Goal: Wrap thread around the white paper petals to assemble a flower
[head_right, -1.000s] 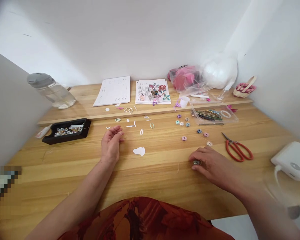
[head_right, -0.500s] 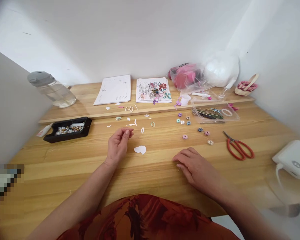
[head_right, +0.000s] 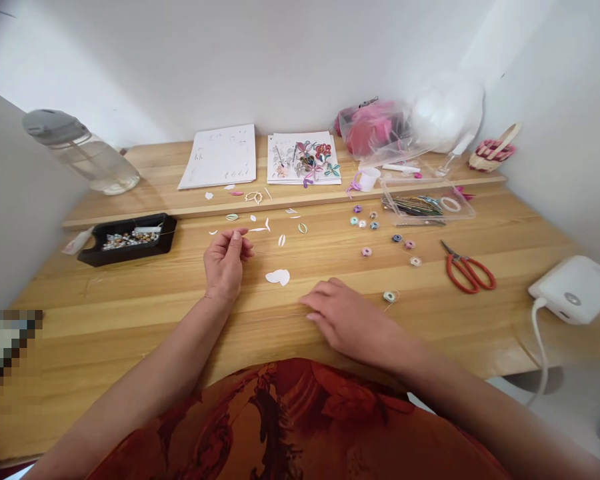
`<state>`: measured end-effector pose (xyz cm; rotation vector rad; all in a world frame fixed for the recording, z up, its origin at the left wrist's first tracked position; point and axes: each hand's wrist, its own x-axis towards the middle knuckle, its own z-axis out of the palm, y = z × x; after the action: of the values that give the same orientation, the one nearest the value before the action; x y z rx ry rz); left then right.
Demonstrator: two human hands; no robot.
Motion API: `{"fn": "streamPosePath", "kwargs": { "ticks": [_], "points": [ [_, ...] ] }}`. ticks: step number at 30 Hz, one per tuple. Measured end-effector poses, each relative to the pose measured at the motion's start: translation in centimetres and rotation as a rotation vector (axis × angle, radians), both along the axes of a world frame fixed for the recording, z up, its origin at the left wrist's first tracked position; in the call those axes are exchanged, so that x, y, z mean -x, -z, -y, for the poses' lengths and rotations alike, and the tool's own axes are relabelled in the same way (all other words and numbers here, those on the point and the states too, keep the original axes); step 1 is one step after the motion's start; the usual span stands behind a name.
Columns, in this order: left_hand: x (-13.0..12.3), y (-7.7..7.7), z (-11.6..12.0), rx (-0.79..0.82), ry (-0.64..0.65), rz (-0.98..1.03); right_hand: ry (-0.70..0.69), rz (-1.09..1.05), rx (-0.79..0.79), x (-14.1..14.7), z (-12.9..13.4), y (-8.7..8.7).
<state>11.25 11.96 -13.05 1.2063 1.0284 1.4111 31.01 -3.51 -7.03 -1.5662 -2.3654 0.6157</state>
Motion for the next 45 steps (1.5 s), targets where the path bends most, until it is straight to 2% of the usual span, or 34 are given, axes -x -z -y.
{"fn": "streamPosePath", "kwargs": {
  "ticks": [2,4,6,8,12,14,15,17,18,20,21,23,27,30,33,37,45],
  "points": [
    [0.1,0.2,-0.4,0.017,-0.014,0.042,-0.085,0.029,0.018,1.9,-0.4,1.0],
    [0.2,0.4,-0.6,0.03,-0.014,0.076,-0.226,0.027,0.089,2.9,-0.1,1.7],
    [0.1,0.3,-0.6,0.038,-0.011,0.091,-0.35,-0.024,0.178,3.2,0.4,1.8],
    [0.1,0.2,-0.5,0.042,-0.002,0.087,-0.362,-0.082,0.214,3.2,0.6,1.3],
    [0.0,0.1,-0.5,0.041,0.005,0.087,-0.213,-0.048,0.089,4.3,-0.3,0.5],
    [0.1,0.1,-0.5,0.049,0.0,0.092,-0.225,0.011,0.021,5.8,-0.9,0.7],
    [0.1,0.1,-0.5,0.053,-0.006,0.091,-0.263,0.04,-0.001,6.7,-1.0,0.9],
    [0.0,0.2,-0.5,0.052,-0.014,0.078,-0.449,0.072,-0.054,8.4,-1.2,1.2],
    [0.0,0.2,-0.6,0.043,-0.024,0.065,-0.551,0.035,-0.069,8.9,-1.3,1.2],
    [0.0,0.3,-0.6,0.034,-0.028,0.047,-0.621,-0.061,-0.109,9.2,-1.2,1.0],
    [0.0,0.3,-0.7,0.033,-0.03,0.042,-0.601,-0.097,-0.129,8.8,-1.2,0.7],
    [0.0,0.4,-0.7,0.033,-0.037,0.037,-0.477,-0.132,-0.164,7.0,-1.1,0.0],
    [0.1,0.5,-0.6,0.028,-0.038,0.015,-0.101,-0.12,-0.181,0.4,-0.2,-1.0],
    [0.2,0.6,-0.5,0.043,-0.03,-0.015,0.115,0.006,-0.191,-4.3,1.4,-0.7],
    [0.2,0.7,-0.5,0.066,-0.028,-0.036,0.268,0.102,-0.21,-7.3,3.4,0.1],
    [0.1,0.6,-0.5,0.063,-0.035,-0.048,0.383,0.113,-0.208,-9.0,5.0,1.2],
    [0.3,0.7,-0.5,0.076,-0.025,-0.068,0.421,0.023,-0.196,-10.9,5.3,2.5]
  ]
}}
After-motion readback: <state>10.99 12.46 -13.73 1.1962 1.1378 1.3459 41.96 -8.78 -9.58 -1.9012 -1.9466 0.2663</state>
